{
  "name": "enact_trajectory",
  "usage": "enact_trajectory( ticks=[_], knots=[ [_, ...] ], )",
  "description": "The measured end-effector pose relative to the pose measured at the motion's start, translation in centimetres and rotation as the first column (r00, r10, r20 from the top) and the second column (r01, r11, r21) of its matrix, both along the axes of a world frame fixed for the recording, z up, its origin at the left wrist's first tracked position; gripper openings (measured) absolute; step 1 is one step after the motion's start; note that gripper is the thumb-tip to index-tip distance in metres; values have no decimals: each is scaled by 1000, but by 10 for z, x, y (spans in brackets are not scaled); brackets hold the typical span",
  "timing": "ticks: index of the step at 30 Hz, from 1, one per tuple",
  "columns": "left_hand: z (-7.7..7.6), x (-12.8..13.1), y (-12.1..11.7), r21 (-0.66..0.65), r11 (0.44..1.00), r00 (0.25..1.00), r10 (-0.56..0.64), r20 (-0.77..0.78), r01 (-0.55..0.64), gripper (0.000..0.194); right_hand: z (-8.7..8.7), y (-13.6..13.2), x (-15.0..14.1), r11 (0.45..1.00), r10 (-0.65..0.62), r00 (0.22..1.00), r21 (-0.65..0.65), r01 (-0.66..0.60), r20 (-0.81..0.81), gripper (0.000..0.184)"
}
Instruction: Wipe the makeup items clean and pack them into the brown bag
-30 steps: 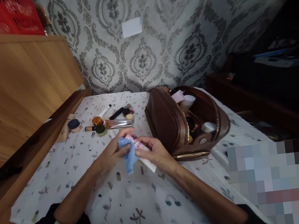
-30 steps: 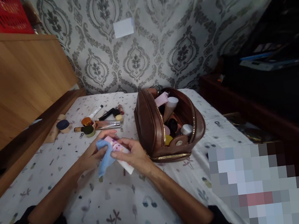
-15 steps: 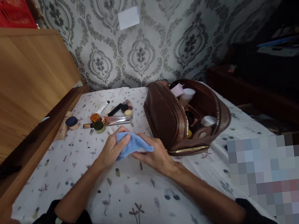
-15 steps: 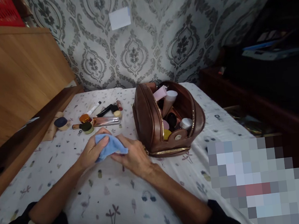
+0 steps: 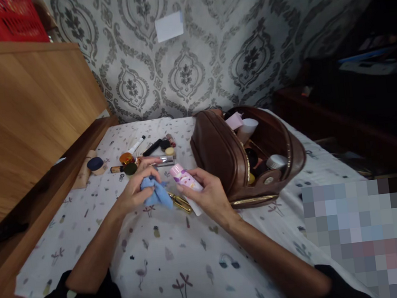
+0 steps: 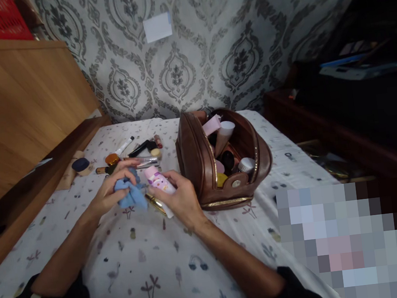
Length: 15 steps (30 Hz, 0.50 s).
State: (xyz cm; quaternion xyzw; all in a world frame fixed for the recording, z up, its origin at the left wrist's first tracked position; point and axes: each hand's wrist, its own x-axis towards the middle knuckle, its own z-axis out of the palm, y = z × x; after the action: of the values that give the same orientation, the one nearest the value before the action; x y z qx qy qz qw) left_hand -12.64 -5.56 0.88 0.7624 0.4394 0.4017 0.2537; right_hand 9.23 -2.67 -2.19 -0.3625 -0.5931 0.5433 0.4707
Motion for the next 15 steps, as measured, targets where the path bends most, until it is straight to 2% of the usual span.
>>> enact_trajectory(
  ticks=[3,7,12,15],
  knots=[
    [-5,6,-4,-42,999,997,-7,70,10,27,1,-1,-2,991,105,991,-79,-111,-79,39],
    [-13,16,-7,-102,993,954,-27,298,60,46,-2,-7,-5,948,290,955,-113,-296,-65,37],
    [-15,33,-8,-79,993,804,-23,594,87,54,-6,-12,-6,945,320,947,-63,-320,-4,35],
    [-19,40,-8,-135,984,801,-12,598,115,51,-7,-12,-6,939,342,940,-35,-342,-20,35]
  ],
)
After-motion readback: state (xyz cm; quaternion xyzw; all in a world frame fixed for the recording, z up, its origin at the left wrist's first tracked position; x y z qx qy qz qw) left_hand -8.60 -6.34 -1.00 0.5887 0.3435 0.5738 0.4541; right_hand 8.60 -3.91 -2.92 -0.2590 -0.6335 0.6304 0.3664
